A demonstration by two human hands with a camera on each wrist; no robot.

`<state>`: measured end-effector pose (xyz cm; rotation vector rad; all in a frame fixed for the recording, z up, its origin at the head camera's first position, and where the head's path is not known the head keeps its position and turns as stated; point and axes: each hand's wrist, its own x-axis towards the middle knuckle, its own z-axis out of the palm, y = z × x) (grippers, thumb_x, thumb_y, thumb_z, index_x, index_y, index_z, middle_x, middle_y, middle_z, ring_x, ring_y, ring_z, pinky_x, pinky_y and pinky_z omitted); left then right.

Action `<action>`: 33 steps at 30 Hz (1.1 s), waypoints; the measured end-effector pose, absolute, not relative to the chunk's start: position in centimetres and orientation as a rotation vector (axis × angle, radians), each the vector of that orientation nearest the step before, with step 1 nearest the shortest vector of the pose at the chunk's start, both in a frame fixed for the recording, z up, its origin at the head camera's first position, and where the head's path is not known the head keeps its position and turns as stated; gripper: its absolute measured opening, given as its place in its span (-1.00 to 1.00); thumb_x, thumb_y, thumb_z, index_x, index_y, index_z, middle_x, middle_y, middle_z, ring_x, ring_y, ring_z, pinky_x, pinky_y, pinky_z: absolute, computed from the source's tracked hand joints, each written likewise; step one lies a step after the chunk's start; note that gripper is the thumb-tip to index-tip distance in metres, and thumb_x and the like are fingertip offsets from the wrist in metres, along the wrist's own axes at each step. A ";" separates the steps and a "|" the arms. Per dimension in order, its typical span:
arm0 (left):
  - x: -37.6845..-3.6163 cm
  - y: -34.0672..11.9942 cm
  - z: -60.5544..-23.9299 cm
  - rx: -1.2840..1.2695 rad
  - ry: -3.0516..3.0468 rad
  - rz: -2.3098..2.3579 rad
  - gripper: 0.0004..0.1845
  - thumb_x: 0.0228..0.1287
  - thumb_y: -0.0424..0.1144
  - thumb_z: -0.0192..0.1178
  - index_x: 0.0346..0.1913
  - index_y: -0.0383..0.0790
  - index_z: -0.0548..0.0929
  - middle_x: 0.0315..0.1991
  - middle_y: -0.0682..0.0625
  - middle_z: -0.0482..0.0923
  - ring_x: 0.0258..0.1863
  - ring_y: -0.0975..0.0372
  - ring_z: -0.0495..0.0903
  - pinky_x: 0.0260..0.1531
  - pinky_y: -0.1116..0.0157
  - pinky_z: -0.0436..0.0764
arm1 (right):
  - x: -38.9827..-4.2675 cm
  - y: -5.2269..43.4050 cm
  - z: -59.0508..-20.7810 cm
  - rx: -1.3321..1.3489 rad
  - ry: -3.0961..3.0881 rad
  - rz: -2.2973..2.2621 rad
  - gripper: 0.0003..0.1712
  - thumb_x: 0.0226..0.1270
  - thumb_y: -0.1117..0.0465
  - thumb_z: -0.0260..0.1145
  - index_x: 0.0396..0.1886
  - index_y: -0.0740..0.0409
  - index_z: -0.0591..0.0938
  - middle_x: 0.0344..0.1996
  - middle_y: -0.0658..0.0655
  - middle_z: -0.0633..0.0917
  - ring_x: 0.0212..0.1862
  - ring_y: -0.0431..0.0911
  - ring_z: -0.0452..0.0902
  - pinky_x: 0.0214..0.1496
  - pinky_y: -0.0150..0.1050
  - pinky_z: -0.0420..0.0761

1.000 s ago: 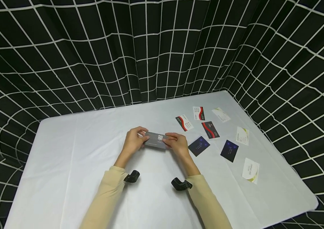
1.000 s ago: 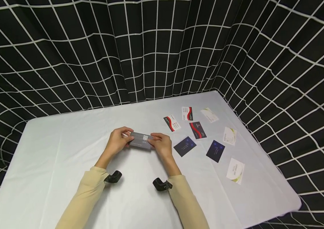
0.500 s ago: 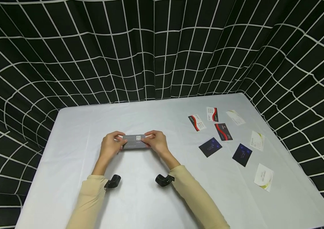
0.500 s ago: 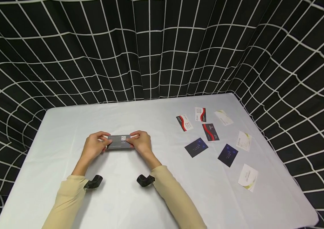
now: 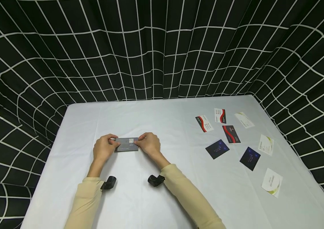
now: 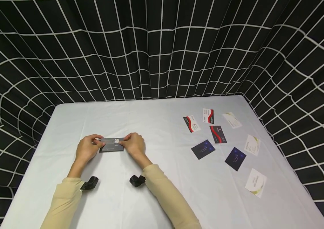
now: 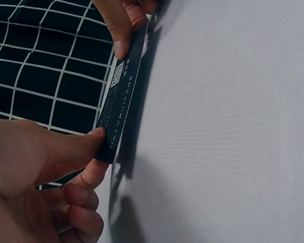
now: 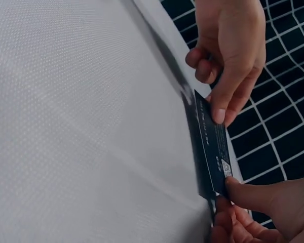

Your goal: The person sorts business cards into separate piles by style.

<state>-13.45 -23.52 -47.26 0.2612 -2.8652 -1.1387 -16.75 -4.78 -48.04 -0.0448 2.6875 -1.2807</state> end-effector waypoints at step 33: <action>-13.1 -22.5 -48.5 0.311 -2.900 -0.922 -0.66 0.24 -0.27 0.33 0.02 -0.38 0.63 -0.46 -0.15 0.57 -0.57 0.10 0.45 -0.59 0.24 0.37 | -16.6 -4.9 -48.0 -0.255 2.815 -1.035 -0.83 0.23 0.11 0.45 -0.41 0.12 0.78 -0.52 0.01 0.74 -0.57 -0.24 0.53 -0.55 -0.39 0.44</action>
